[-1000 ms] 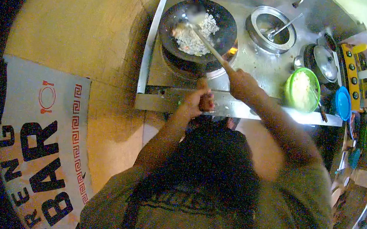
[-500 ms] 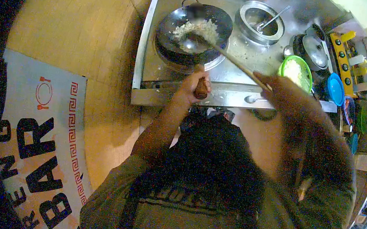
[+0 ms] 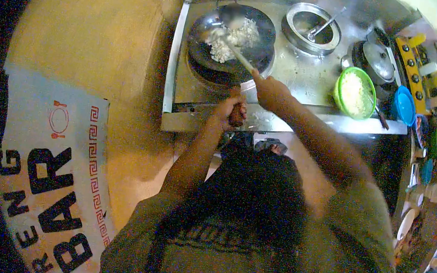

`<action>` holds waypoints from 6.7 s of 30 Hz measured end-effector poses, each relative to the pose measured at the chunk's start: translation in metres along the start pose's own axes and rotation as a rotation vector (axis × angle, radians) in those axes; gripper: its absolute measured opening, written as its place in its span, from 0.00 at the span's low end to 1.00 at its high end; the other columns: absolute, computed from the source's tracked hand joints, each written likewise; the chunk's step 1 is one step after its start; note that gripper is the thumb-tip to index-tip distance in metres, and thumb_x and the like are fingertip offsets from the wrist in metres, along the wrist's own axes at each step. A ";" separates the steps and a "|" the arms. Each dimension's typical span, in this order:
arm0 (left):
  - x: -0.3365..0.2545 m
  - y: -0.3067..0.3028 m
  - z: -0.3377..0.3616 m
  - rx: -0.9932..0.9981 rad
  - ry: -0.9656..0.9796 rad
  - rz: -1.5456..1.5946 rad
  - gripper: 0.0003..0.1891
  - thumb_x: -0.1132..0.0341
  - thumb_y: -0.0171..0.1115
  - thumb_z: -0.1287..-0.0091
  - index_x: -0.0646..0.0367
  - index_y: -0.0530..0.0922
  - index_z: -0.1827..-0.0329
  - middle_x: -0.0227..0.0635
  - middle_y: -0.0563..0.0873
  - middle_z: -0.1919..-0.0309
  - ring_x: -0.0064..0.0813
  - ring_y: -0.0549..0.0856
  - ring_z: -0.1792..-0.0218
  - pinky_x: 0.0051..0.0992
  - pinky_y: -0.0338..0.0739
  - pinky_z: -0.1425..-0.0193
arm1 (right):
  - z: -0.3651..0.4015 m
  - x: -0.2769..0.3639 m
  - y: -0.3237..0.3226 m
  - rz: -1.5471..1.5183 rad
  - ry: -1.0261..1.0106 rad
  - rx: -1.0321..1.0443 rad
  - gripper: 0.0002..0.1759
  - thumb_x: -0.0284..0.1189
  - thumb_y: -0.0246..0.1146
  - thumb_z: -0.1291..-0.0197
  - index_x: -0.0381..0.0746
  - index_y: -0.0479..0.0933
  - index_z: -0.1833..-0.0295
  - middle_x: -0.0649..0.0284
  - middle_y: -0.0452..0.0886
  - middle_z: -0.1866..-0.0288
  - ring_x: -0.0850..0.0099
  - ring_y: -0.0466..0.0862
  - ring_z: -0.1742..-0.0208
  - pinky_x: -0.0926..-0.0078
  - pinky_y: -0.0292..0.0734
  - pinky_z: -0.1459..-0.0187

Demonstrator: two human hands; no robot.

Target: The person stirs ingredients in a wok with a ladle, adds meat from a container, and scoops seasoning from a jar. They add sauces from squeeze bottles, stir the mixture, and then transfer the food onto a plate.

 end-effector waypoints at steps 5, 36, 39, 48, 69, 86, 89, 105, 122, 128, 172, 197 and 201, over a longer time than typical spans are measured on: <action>0.002 0.034 0.034 0.151 -0.019 0.170 0.11 0.65 0.56 0.40 0.60 0.69 0.77 0.35 0.72 0.87 0.30 0.73 0.85 0.30 0.73 0.77 | 0.087 -0.012 -0.049 0.380 0.099 0.171 0.36 0.23 0.52 0.46 0.46 0.51 0.30 0.50 0.75 0.67 0.55 0.81 0.72 0.60 0.77 0.71; 0.023 -0.018 -0.003 0.074 0.007 0.011 0.09 0.64 0.55 0.38 0.54 0.70 0.76 0.28 0.73 0.85 0.22 0.74 0.83 0.27 0.73 0.79 | 0.057 -0.012 -0.065 0.228 0.046 0.229 0.34 0.24 0.51 0.46 0.43 0.52 0.31 0.46 0.79 0.71 0.50 0.80 0.72 0.53 0.76 0.69; 0.007 0.047 0.036 0.071 0.053 0.125 0.09 0.66 0.55 0.38 0.55 0.69 0.77 0.30 0.72 0.86 0.24 0.73 0.84 0.28 0.72 0.79 | 0.042 -0.045 -0.062 0.117 -0.050 0.081 0.28 0.27 0.50 0.40 0.44 0.58 0.32 0.56 0.76 0.79 0.60 0.79 0.78 0.61 0.73 0.75; 0.022 0.014 0.003 0.090 0.083 0.220 0.06 0.68 0.56 0.39 0.57 0.70 0.73 0.29 0.71 0.84 0.24 0.73 0.84 0.29 0.73 0.78 | 0.071 -0.045 -0.051 -0.136 -0.075 0.074 0.26 0.30 0.51 0.39 0.40 0.61 0.34 0.50 0.76 0.78 0.58 0.78 0.79 0.59 0.73 0.71; 0.017 0.023 0.013 0.076 0.064 0.311 0.08 0.68 0.56 0.39 0.56 0.69 0.75 0.29 0.72 0.83 0.24 0.75 0.82 0.28 0.72 0.76 | 0.047 -0.034 -0.118 -0.693 0.294 0.313 0.21 0.33 0.50 0.36 0.47 0.66 0.36 0.57 0.74 0.82 0.64 0.76 0.85 0.68 0.72 0.82; 0.209 -0.178 -0.027 0.240 -0.264 0.187 0.22 0.50 0.54 0.38 0.59 0.75 0.51 0.34 0.82 0.63 0.30 0.80 0.62 0.28 0.74 0.56 | -0.046 -0.018 -0.029 -0.413 0.289 0.013 0.23 0.36 0.50 0.35 0.48 0.64 0.35 0.70 0.65 0.86 0.80 0.66 0.88 0.79 0.64 0.88; 0.202 -0.182 -0.028 0.154 -0.174 0.736 0.19 0.53 0.52 0.36 0.59 0.77 0.53 0.35 0.82 0.63 0.30 0.80 0.61 0.29 0.74 0.57 | -0.029 -0.002 -0.054 -0.746 0.516 0.200 0.23 0.37 0.50 0.35 0.49 0.63 0.34 0.70 0.66 0.84 0.81 0.67 0.87 0.81 0.64 0.87; 0.186 -0.167 -0.066 0.191 -0.069 0.268 0.20 0.56 0.54 0.35 0.64 0.73 0.50 0.39 0.82 0.59 0.32 0.81 0.58 0.34 0.75 0.52 | -0.030 -0.078 -0.029 0.038 -0.021 -0.020 0.23 0.31 0.52 0.38 0.47 0.62 0.36 0.51 0.75 0.82 0.54 0.77 0.82 0.55 0.71 0.80; 0.034 -0.045 -0.010 0.252 0.029 0.348 0.23 0.53 0.62 0.40 0.53 0.69 0.46 0.36 0.79 0.64 0.30 0.79 0.66 0.34 0.78 0.64 | -0.027 -0.009 -0.073 -0.625 0.483 0.293 0.24 0.32 0.53 0.38 0.43 0.64 0.36 0.51 0.82 0.68 0.59 0.82 0.71 0.63 0.76 0.66; 0.031 -0.034 -0.017 0.207 0.083 0.368 0.12 0.58 0.62 0.39 0.54 0.73 0.58 0.29 0.76 0.73 0.23 0.77 0.76 0.30 0.76 0.72 | -0.041 -0.052 -0.007 -0.250 0.053 -0.080 0.24 0.29 0.52 0.39 0.45 0.64 0.36 0.47 0.79 0.73 0.54 0.80 0.75 0.58 0.74 0.72; 0.027 0.010 -0.003 0.130 0.008 0.366 0.08 0.70 0.58 0.41 0.58 0.69 0.76 0.30 0.72 0.83 0.24 0.73 0.83 0.28 0.71 0.79 | 0.023 -0.004 -0.094 -0.544 0.385 0.418 0.24 0.35 0.51 0.37 0.47 0.64 0.35 0.47 0.79 0.72 0.54 0.80 0.75 0.60 0.73 0.71; 0.020 0.035 0.011 0.146 0.027 0.328 0.06 0.70 0.55 0.40 0.58 0.69 0.73 0.32 0.72 0.82 0.26 0.73 0.83 0.29 0.71 0.75 | 0.087 -0.007 -0.129 0.266 0.016 0.276 0.34 0.23 0.55 0.50 0.43 0.60 0.33 0.46 0.78 0.71 0.56 0.82 0.68 0.61 0.76 0.65; 0.019 0.028 0.014 0.157 0.082 0.299 0.06 0.68 0.56 0.39 0.55 0.70 0.73 0.28 0.73 0.81 0.24 0.73 0.82 0.29 0.70 0.74 | 0.045 -0.056 -0.060 0.447 -0.025 0.054 0.29 0.25 0.52 0.45 0.38 0.59 0.35 0.54 0.77 0.74 0.62 0.81 0.74 0.64 0.77 0.76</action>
Point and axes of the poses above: each hand's wrist, its own z-axis away from the middle knuckle, its own y-axis out of the palm, x = y × z, the point moved 1 cm from there along -z, towards the middle knuckle
